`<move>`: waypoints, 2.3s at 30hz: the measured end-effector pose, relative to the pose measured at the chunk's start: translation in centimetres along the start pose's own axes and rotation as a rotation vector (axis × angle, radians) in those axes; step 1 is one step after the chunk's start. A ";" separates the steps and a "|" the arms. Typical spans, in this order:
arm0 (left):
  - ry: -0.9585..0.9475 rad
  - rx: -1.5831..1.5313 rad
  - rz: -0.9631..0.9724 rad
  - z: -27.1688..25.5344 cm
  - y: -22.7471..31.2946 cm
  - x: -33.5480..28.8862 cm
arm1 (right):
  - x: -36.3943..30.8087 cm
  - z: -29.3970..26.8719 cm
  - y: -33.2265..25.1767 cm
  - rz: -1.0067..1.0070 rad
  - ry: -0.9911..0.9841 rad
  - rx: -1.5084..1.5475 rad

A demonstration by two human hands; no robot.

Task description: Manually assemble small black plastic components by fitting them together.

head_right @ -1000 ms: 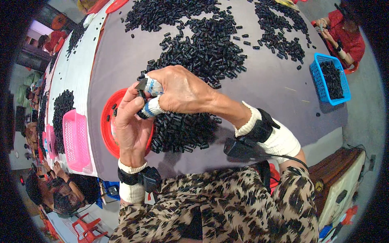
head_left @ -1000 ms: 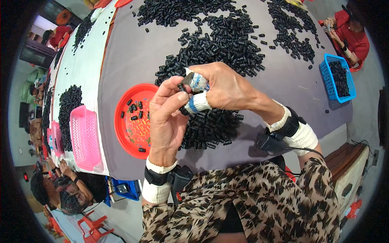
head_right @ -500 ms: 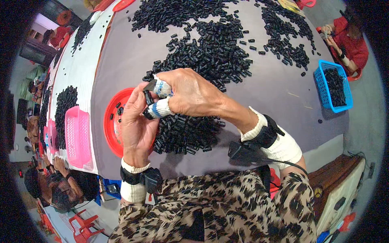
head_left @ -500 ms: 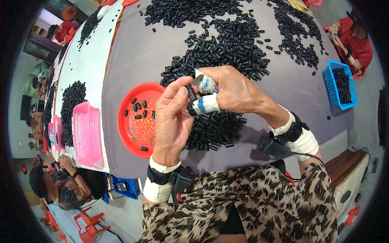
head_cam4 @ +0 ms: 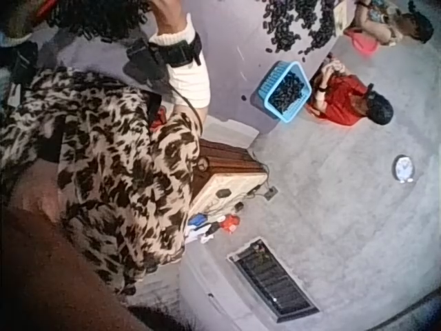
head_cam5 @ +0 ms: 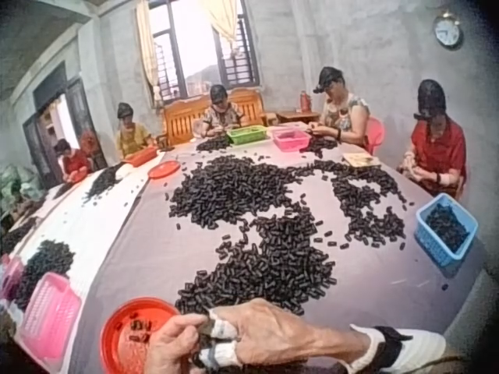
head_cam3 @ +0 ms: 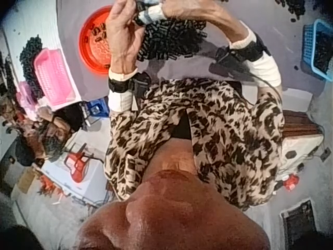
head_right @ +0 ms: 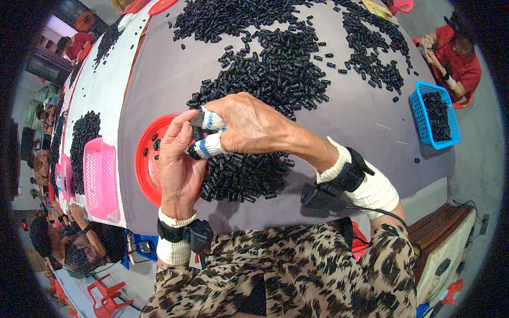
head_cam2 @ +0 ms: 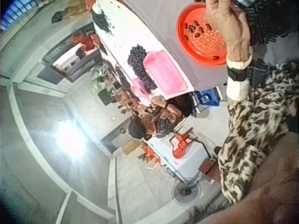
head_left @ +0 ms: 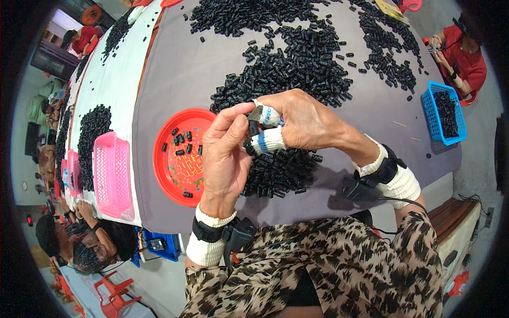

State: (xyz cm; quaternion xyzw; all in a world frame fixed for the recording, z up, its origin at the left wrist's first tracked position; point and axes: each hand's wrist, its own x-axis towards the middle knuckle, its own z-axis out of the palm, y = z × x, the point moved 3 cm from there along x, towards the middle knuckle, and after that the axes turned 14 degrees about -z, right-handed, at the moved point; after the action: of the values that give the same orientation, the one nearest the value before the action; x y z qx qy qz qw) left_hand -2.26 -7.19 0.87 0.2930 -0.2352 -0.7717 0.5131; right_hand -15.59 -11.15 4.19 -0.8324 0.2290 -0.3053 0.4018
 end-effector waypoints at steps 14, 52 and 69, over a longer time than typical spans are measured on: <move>0.077 0.133 0.052 0.4 0.7 -0.2 | 0.3 0.0 -0.3 -0.023 0.061 0.126; -0.130 -0.046 -0.042 -0.8 -0.4 0.1 | -0.4 0.1 0.5 0.036 -0.021 0.040; -0.036 -0.049 0.008 -1.9 1.2 0.1 | -0.5 -0.1 0.4 0.038 0.062 0.193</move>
State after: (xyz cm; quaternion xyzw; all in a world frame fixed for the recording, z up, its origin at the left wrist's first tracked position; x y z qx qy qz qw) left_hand -0.16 -7.90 0.29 0.2656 -0.2266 -0.7802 0.5190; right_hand -16.10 -11.09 3.80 -0.7754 0.2268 -0.3440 0.4785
